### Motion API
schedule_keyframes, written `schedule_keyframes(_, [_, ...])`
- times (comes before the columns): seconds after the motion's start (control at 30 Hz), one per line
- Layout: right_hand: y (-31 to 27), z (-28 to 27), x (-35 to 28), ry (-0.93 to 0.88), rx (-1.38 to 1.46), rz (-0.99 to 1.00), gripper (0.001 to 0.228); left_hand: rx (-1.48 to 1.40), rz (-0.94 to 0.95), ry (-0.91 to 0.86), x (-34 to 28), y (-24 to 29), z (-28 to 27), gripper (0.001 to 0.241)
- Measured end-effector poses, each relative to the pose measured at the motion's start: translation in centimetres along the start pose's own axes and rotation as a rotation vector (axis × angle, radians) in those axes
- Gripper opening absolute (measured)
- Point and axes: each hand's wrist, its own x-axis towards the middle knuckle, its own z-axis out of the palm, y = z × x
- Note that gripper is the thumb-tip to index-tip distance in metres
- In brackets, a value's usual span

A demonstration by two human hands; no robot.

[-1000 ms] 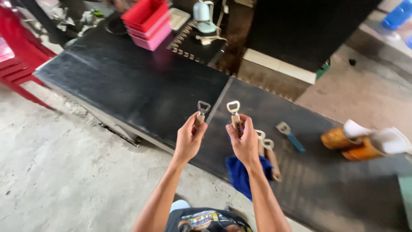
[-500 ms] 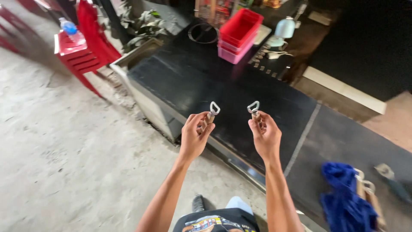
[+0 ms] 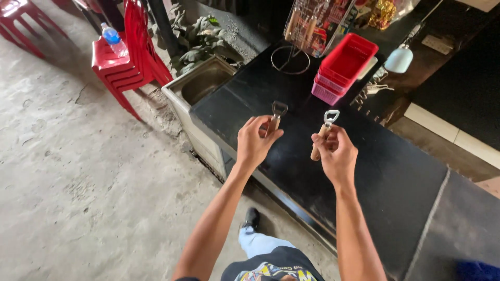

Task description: Cleaning bottle openers, wiping the bar counter, and rinsing a cleaning cloth in a sink.

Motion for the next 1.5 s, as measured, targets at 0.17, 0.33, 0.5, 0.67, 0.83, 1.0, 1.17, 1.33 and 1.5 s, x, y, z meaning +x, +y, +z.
schedule_keyframes(0.17, [0.0,2.6,5.1,0.016,0.002,0.007,0.034,0.045,-0.016,-0.030,7.8,-2.2,1.1,0.041])
schedule_keyframes(0.33, [-2.4,4.4,7.3,-0.057,0.100,0.114,0.020,0.159,0.067,-0.004,14.6,-5.4,3.4,0.037])
schedule_keyframes(0.5, [-1.4,6.9,8.5,0.020,-0.068,-0.008,0.017,0.165,0.033,0.001,20.7,-5.8,5.2,0.037])
schedule_keyframes(0.67, [-2.2,9.2,9.5,-0.018,-0.086,0.154,0.017,0.237,0.086,0.010,24.6,-8.2,6.9,0.040])
schedule_keyframes(0.83, [-2.4,11.8,10.4,-0.022,-0.085,0.244,0.018,0.214,0.086,-0.066,26.7,-9.7,8.1,0.040])
schedule_keyframes(1.0, [-1.6,14.8,10.9,0.071,-0.149,0.155,0.023,0.226,0.053,-0.159,28.2,-10.9,8.4,0.038])
schedule_keyframes(1.17, [-4.2,16.8,13.1,0.068,-0.118,0.330,0.020,0.188,0.072,-0.216,28.5,-12.6,8.2,0.036])
schedule_keyframes(1.33, [-5.2,17.3,16.5,0.075,-0.127,0.340,0.023,0.208,0.036,-0.324,28.9,-14.0,7.9,0.032])
schedule_keyframes(1.5, [-5.9,16.6,22.3,0.215,-0.361,0.046,0.030,0.138,0.088,-0.310,29.5,-16.4,8.7,0.035])
